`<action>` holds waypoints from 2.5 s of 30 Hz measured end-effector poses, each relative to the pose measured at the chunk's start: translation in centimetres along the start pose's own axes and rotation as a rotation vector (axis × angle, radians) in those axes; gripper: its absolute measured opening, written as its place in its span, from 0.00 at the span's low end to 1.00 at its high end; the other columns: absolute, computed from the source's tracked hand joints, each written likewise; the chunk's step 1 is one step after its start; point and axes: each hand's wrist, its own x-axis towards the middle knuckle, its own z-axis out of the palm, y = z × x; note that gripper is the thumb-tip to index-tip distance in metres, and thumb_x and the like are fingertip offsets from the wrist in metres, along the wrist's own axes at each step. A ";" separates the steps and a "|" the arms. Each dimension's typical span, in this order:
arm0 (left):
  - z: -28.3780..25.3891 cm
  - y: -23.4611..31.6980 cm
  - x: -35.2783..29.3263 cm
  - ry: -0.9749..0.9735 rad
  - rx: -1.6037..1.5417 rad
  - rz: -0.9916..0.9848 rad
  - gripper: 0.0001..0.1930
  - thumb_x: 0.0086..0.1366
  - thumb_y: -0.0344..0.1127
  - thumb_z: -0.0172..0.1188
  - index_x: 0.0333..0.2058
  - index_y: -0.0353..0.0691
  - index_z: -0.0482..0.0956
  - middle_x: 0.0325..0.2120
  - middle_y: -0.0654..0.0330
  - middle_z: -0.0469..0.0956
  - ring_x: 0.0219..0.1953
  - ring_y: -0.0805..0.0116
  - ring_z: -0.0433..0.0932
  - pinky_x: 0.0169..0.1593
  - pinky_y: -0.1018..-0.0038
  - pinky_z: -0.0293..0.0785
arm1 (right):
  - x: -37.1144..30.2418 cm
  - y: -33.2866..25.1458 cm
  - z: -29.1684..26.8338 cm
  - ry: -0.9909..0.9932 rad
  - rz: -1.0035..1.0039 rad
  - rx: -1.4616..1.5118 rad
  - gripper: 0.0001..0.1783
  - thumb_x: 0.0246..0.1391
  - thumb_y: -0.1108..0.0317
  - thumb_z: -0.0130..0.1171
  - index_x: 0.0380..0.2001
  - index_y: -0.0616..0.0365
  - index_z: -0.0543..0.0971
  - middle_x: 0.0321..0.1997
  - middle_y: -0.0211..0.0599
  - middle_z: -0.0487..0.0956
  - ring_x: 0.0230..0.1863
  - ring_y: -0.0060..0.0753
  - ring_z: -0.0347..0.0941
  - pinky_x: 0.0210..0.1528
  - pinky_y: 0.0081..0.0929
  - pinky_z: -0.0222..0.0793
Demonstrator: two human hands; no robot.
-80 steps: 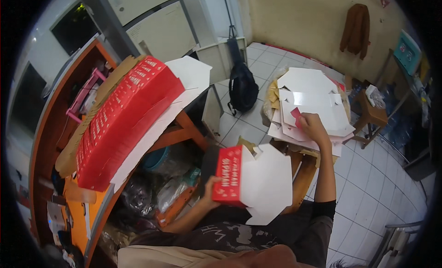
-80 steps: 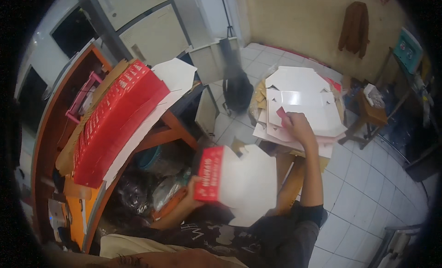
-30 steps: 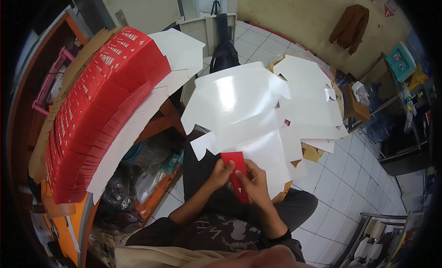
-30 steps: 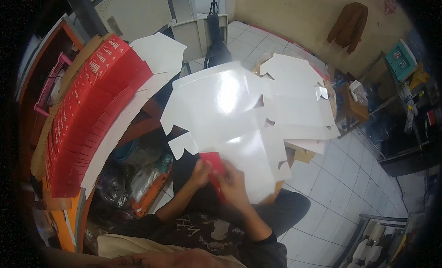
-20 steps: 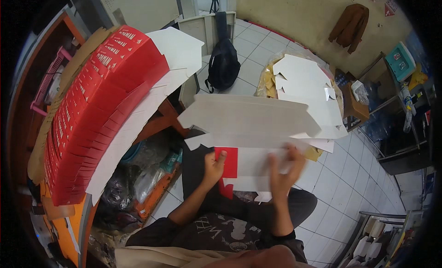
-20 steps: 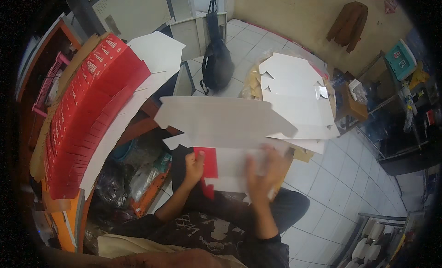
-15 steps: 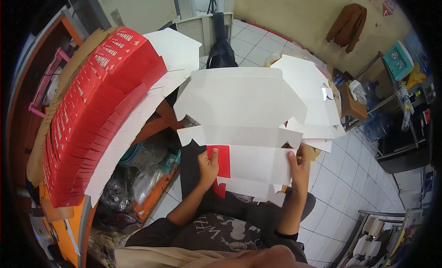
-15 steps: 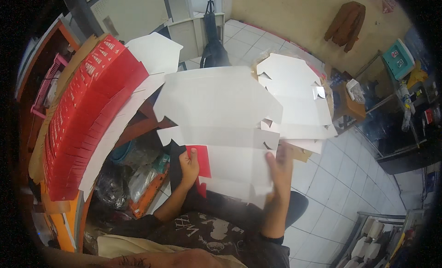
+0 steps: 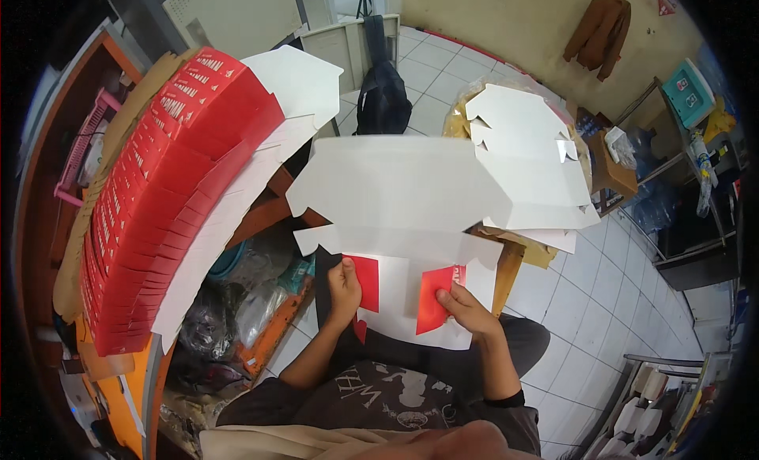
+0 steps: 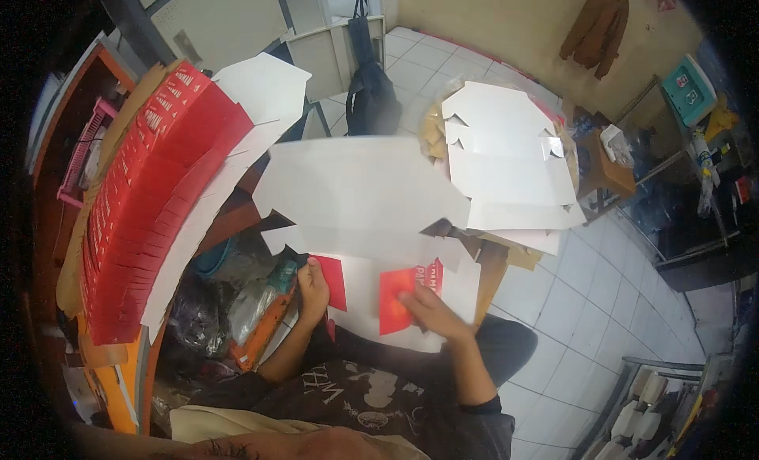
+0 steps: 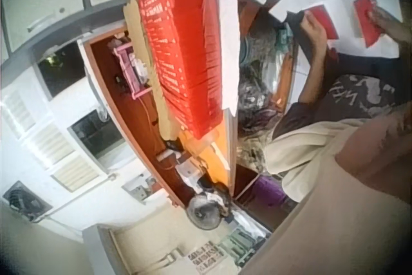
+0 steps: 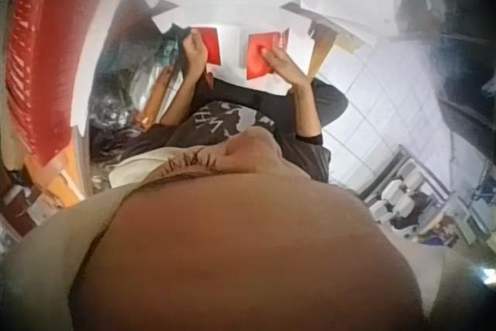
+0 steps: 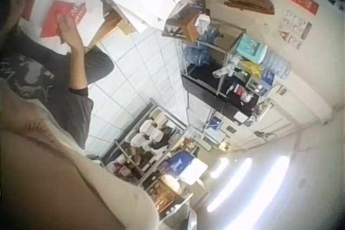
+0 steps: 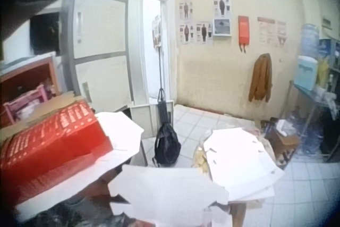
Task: The person assembles flat-packed cardboard boxes by folding the flaps and tucking them into slots to form a three-dimensional container. They handle multiple red and white boxes, stacking the finished ones on a nearby table.
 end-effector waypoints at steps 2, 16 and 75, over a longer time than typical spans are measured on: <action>0.1 0.1 -0.3 -0.009 -0.012 -0.035 0.29 0.74 0.50 0.39 0.16 0.37 0.58 0.12 0.73 0.57 0.19 0.84 0.55 0.21 0.76 0.50 | 0.0 -1.4 0.6 0.020 -0.025 -0.004 0.20 0.67 0.53 0.47 0.51 0.57 0.70 0.35 0.23 0.74 0.32 0.13 0.67 0.33 0.17 0.66; 2.7 5.4 -2.1 -0.582 -0.114 -0.134 0.24 0.65 0.39 0.59 0.54 0.34 0.63 0.46 0.54 0.71 0.46 0.69 0.71 0.47 0.71 0.68 | 2.1 -1.8 0.1 -0.006 -0.223 -0.299 0.24 0.67 0.55 0.45 0.56 0.63 0.66 0.33 0.32 0.74 0.31 0.19 0.68 0.34 0.21 0.66; 1.3 7.9 1.5 -0.313 -0.614 -0.304 0.09 0.65 0.34 0.59 0.39 0.37 0.74 0.31 0.60 0.78 0.34 0.74 0.77 0.40 0.72 0.81 | -0.7 -8.4 0.9 0.612 -1.230 -1.018 0.14 0.24 0.64 0.69 0.23 0.38 0.82 0.53 0.27 0.72 0.52 0.49 0.64 0.49 0.47 0.61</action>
